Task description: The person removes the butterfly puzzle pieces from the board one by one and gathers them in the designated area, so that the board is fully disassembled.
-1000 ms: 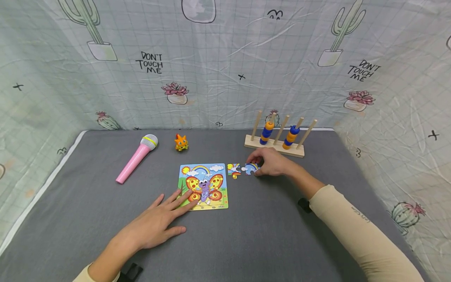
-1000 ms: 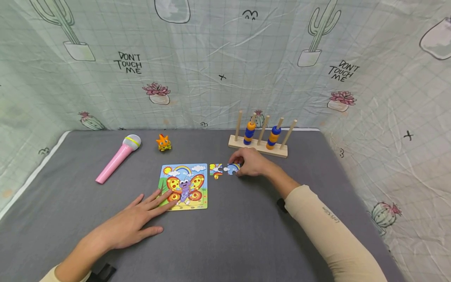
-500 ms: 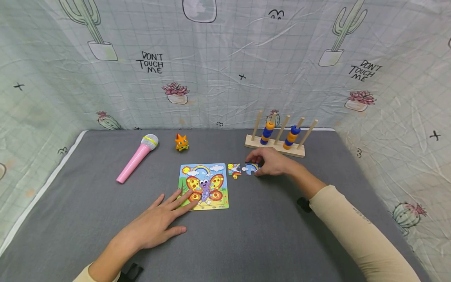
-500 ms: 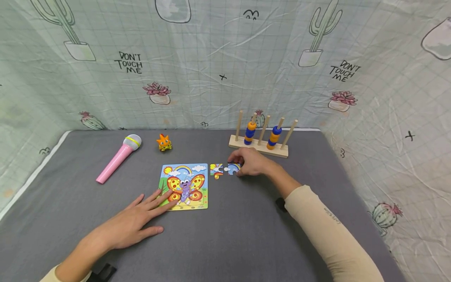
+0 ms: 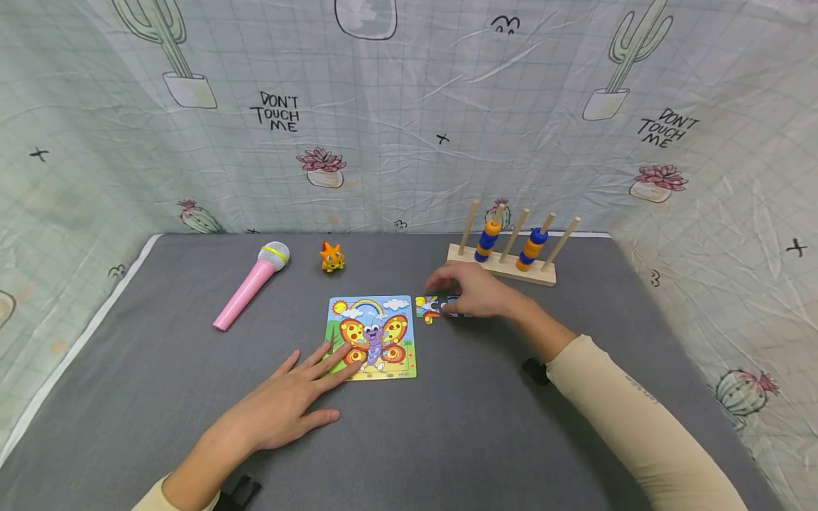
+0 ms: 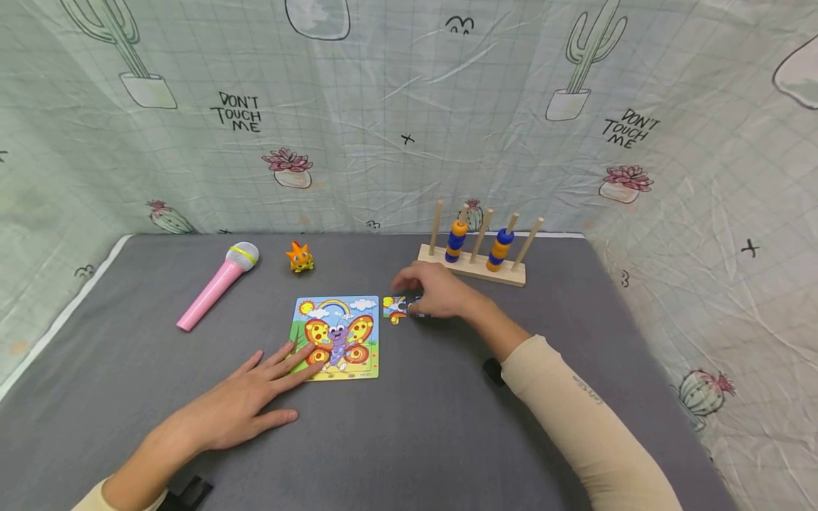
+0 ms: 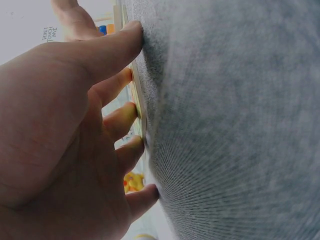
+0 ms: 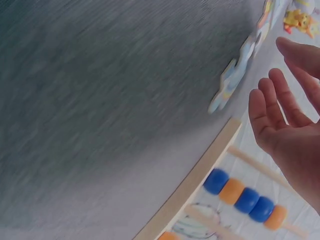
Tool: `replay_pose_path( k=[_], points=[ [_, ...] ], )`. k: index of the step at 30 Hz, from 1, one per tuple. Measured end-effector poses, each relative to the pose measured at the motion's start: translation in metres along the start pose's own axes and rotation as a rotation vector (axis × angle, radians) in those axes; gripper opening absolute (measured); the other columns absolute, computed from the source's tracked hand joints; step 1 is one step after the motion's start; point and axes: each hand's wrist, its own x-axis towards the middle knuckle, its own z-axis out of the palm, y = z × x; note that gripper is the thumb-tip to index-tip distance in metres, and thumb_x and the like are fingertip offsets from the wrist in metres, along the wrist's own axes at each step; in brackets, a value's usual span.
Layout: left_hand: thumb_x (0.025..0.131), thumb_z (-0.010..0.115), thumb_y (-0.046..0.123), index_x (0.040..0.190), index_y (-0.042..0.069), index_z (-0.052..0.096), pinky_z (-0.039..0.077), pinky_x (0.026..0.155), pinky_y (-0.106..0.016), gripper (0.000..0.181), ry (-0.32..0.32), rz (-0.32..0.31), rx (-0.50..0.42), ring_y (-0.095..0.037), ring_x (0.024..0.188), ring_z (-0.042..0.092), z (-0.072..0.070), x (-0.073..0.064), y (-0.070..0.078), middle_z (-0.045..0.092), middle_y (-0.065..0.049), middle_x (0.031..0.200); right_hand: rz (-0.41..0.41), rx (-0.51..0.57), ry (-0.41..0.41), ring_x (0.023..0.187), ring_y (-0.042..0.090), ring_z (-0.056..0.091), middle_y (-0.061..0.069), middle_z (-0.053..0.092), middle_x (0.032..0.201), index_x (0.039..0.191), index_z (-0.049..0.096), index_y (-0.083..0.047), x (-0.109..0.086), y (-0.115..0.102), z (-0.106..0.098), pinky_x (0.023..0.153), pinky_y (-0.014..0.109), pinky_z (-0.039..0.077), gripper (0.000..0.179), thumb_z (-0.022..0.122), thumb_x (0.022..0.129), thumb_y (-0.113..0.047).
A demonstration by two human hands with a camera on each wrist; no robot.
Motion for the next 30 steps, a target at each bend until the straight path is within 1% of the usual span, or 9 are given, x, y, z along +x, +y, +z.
replay_pose_path(
  k=[6,13,17,21,24,27,30],
  points=[
    [0.1,0.067,0.043,0.161,0.029,0.042,0.024,0.117,-0.076,0.067,0.001,0.004,0.002,-0.038,0.158,0.027,0.001,0.001,-0.001,0.029,0.0,0.172,-0.019,0.021,-0.028,0.107,0.029,0.063,0.011,0.069,0.119,0.125,0.073,-0.009,0.013,-0.012,0.006,0.09,0.048,0.057,0.042,0.085,0.085,-0.007],
    [0.1,0.068,0.043,0.162,0.03,0.041,0.025,0.117,-0.075,0.068,-0.007,-0.005,0.006,-0.038,0.158,0.027,0.0,-0.001,0.0,0.028,0.002,0.173,-0.049,0.027,-0.067,0.11,0.028,0.065,0.011,0.069,0.121,0.125,0.074,-0.01,0.028,-0.027,0.013,0.09,0.043,0.057,0.04,0.083,0.086,-0.007],
    [0.1,0.067,0.043,0.161,0.03,0.041,0.025,0.117,-0.076,0.067,-0.004,-0.004,0.005,-0.038,0.158,0.027,0.0,0.0,0.0,0.029,0.001,0.172,-0.058,0.005,-0.098,0.112,0.027,0.065,0.01,0.068,0.122,0.125,0.074,-0.012,0.036,-0.035,0.018,0.092,0.039,0.055,0.039,0.083,0.087,-0.01],
    [0.1,0.067,0.043,0.161,0.03,0.042,0.025,0.117,-0.076,0.067,0.004,-0.003,0.008,-0.038,0.158,0.027,0.0,0.0,0.0,0.03,0.0,0.172,-0.053,-0.026,-0.135,0.114,0.026,0.063,0.008,0.068,0.123,0.124,0.075,-0.014,0.045,-0.041,0.025,0.097,0.04,0.053,0.038,0.084,0.087,-0.014],
    [0.1,0.067,0.043,0.161,0.029,0.043,0.025,0.117,-0.075,0.066,0.008,-0.002,0.01,-0.037,0.158,0.028,0.0,0.0,0.0,0.031,0.0,0.172,-0.046,-0.034,-0.165,0.114,0.026,0.062,0.008,0.067,0.123,0.121,0.076,-0.014,0.049,-0.044,0.031,0.099,0.041,0.051,0.035,0.085,0.087,-0.014],
    [0.1,0.067,0.043,0.161,0.03,0.042,0.025,0.117,-0.075,0.067,0.004,-0.005,0.008,-0.037,0.158,0.027,0.0,0.0,0.0,0.03,0.0,0.172,-0.032,-0.035,-0.19,0.114,0.026,0.06,0.008,0.066,0.123,0.118,0.077,-0.015,0.05,-0.046,0.033,0.098,0.04,0.05,0.032,0.084,0.087,-0.014],
    [0.1,0.067,0.043,0.161,0.031,0.041,0.025,0.117,-0.076,0.067,-0.003,-0.008,0.004,-0.037,0.159,0.027,0.0,0.0,0.0,0.029,0.001,0.172,-0.016,-0.041,-0.198,0.117,0.025,0.06,0.006,0.065,0.124,0.118,0.078,-0.015,0.05,-0.048,0.035,0.101,0.041,0.051,0.031,0.084,0.087,-0.014]
  ],
)
